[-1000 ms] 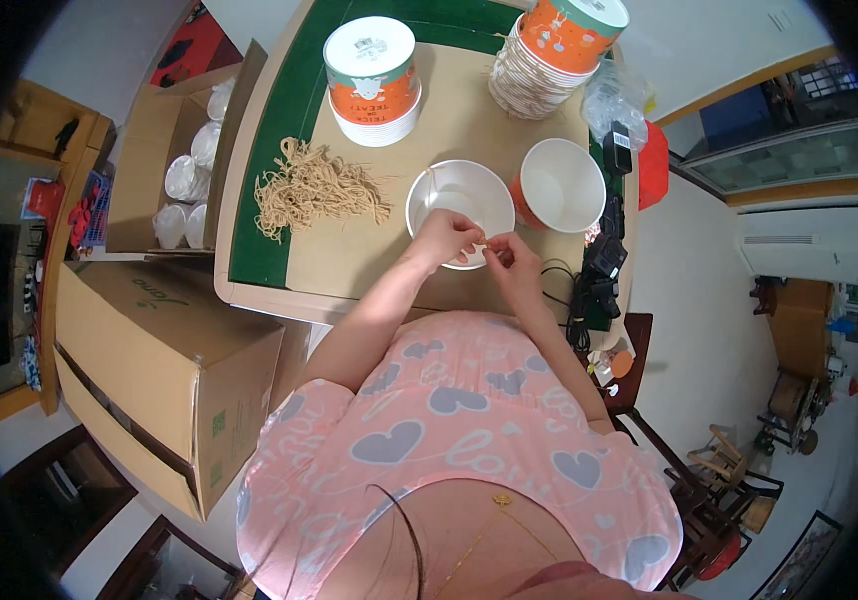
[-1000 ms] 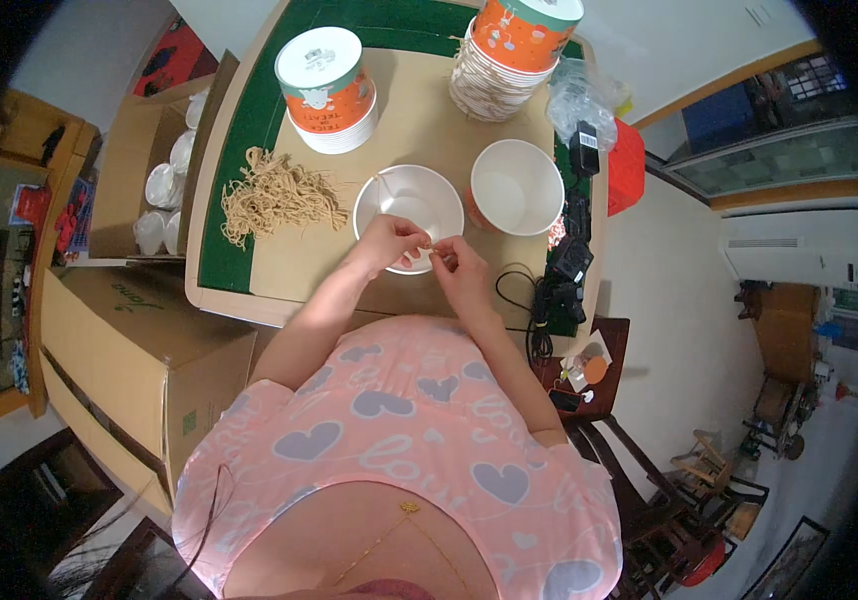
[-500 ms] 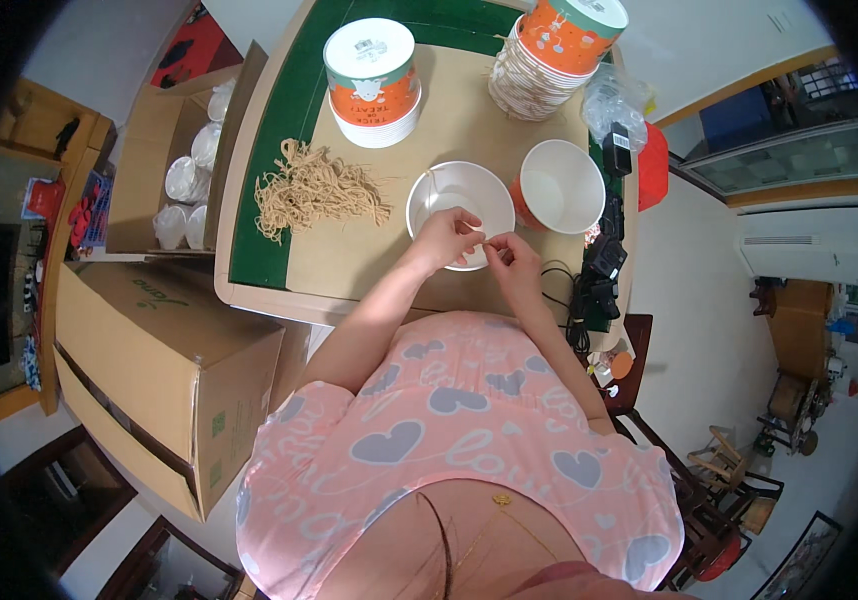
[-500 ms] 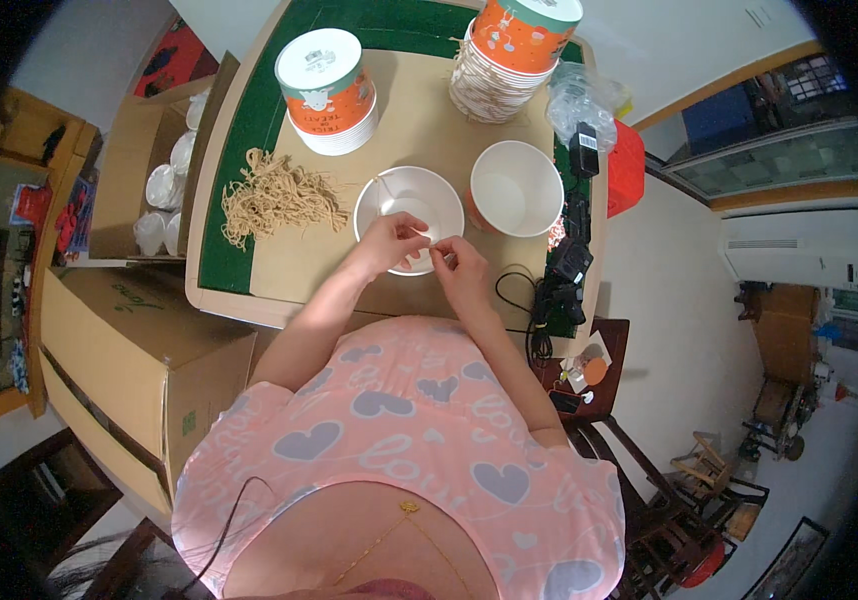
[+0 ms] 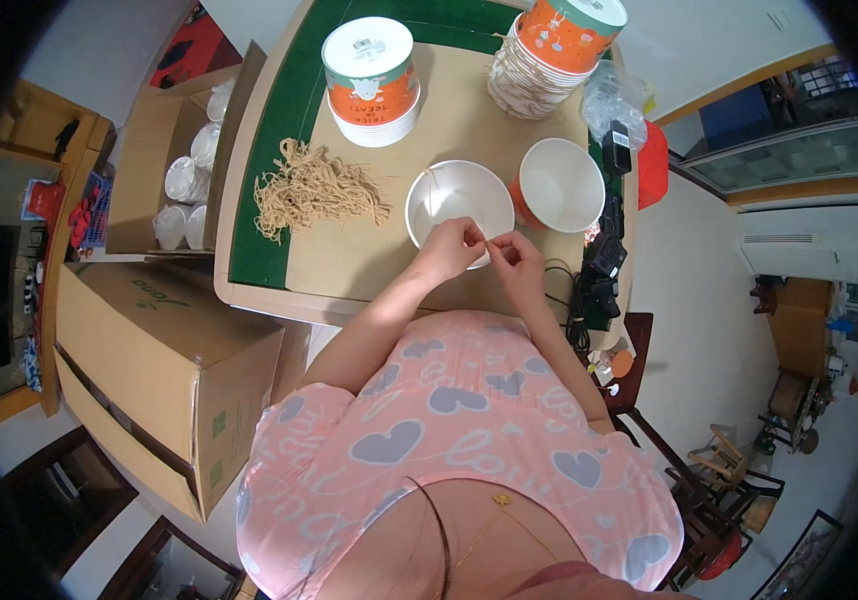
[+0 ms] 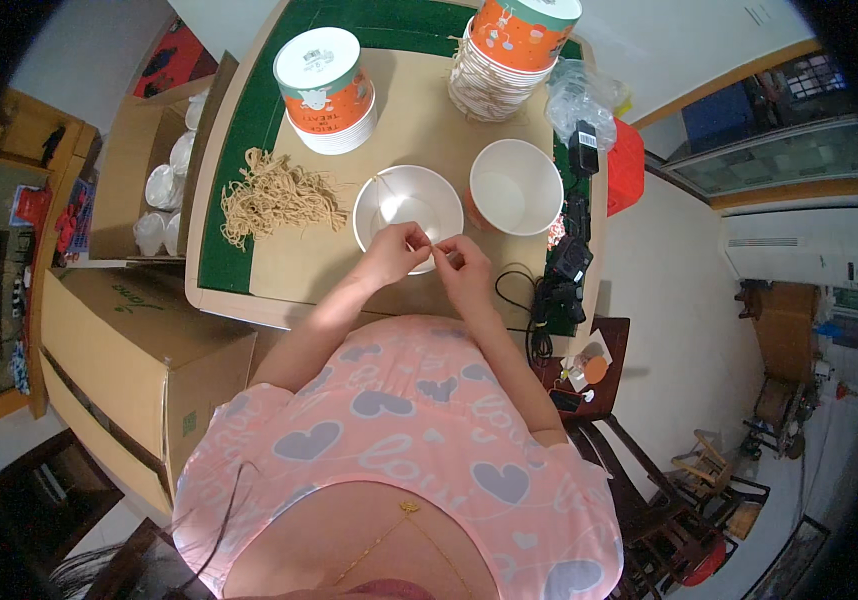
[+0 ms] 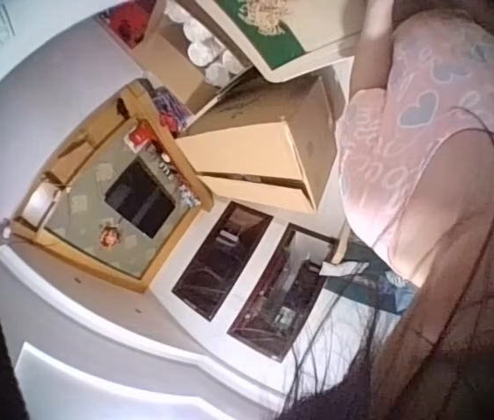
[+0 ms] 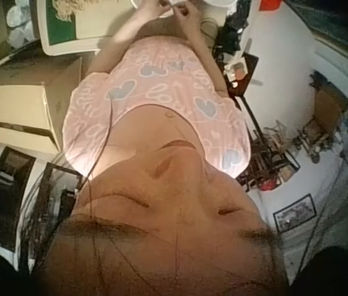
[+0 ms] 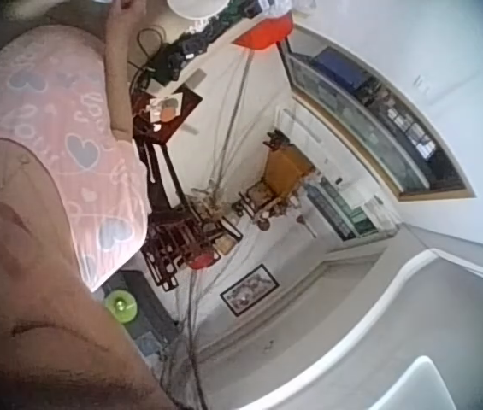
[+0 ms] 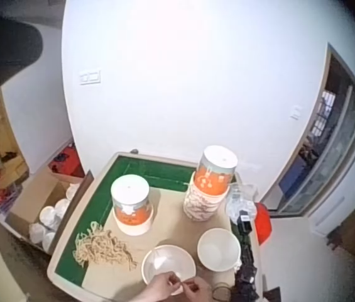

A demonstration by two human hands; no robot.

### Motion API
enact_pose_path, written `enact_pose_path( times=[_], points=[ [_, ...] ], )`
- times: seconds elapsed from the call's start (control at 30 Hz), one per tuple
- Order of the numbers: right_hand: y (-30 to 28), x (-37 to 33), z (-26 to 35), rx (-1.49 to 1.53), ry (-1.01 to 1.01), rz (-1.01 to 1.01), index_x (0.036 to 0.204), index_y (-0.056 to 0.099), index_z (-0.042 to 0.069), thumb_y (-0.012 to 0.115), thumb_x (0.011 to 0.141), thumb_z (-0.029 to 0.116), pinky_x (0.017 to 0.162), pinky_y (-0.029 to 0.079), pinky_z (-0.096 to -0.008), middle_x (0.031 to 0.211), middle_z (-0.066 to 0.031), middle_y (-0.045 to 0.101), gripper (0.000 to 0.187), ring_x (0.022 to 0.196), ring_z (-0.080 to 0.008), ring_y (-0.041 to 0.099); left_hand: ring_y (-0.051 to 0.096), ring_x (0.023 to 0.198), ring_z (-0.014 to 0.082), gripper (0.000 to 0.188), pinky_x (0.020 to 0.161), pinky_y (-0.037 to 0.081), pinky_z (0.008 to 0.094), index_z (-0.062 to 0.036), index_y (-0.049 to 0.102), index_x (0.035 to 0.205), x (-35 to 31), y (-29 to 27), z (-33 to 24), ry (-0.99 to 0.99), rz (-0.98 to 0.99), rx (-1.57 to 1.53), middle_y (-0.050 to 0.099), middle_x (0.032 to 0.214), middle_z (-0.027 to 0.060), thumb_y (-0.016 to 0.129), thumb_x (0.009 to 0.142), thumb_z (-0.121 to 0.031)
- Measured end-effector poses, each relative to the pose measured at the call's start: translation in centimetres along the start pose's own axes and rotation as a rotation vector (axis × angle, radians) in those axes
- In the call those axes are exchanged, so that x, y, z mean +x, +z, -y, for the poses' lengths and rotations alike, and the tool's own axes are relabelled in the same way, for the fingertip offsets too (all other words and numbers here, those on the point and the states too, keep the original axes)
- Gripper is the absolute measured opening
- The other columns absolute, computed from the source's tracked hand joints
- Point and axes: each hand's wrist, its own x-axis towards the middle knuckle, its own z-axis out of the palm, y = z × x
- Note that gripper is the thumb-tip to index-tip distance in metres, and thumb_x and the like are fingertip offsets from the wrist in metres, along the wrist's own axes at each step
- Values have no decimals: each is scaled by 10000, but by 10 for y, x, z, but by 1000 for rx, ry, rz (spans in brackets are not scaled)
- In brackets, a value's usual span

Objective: Placing decorative filler into paper bowls and organizing them for packaging.

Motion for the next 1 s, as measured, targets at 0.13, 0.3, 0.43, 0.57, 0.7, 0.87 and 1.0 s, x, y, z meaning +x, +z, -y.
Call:
enact_pose_path(
  times=[0.13, 0.3, 0.43, 0.57, 0.7, 0.87, 1.0],
  points=[
    [0, 1, -10, 86, 18, 23, 810, 602, 31, 633, 814, 66, 509, 365, -189, 686, 37, 557, 47, 560, -39, 463, 637, 694, 207, 165, 640, 500, 312, 14, 632, 793, -4, -2, -7, -50, 24, 14, 651, 728, 136, 666, 736, -138],
    [0, 0, -1, 477, 276, -5, 804, 607, 34, 628, 814, 69, 522, 387, -183, 673, 31, 566, 43, 575, -37, 494, 625, 679, 190, 195, 635, 495, 310, 17, 631, 794, -5, 0, -8, -82, 42, -34, 648, 722, 125, 673, 738, -165],
    [0, -1, -12, 299, 165, 65, 827, 595, 58, 607, 842, 83, 515, 373, -179, 714, 25, 573, 31, 576, -33, 473, 558, 658, 117, 151, 613, 460, 276, 12, 630, 823, -4, 4, 5, -16, 12, -54, 618, 697, 66, 638, 770, -130],
    [1, -2, -5, 427, 226, 42, 839, 601, 39, 613, 839, 84, 523, 395, -186, 739, 8, 594, 47, 592, -41, 496, 550, 650, 107, 135, 608, 454, 262, 17, 627, 842, -5, 5, 9, -59, 27, -115, 619, 702, 58, 618, 782, -104],
    [0, -3, 3, 267, 124, 73, 874, 605, 21, 614, 837, 92, 541, 427, -198, 758, -3, 605, 81, 613, -54, 523, 544, 644, 99, 120, 596, 444, 249, 16, 622, 843, -4, 5, 13, -73, 41, -155, 613, 701, 46, 599, 796, -92],
    [-9, 2, -14, 317, 174, 77, 927, 612, 19, 623, 828, 93, 559, 433, -206, 776, -6, 609, 124, 628, -57, 527, 594, 641, 132, 149, 598, 474, 276, 19, 623, 823, -4, 5, 16, -102, 42, -217, 636, 694, 86, 619, 772, -121],
    [-14, 4, 2, 211, 107, 89, 912, 615, 23, 635, 816, 99, 565, 423, -205, 741, 0, 601, 124, 623, -58, 523, 590, 628, 120, 132, 582, 467, 267, 14, 614, 826, -5, 6, 18, -106, 55, -243, 634, 690, 79, 609, 777, -108]
  ],
)
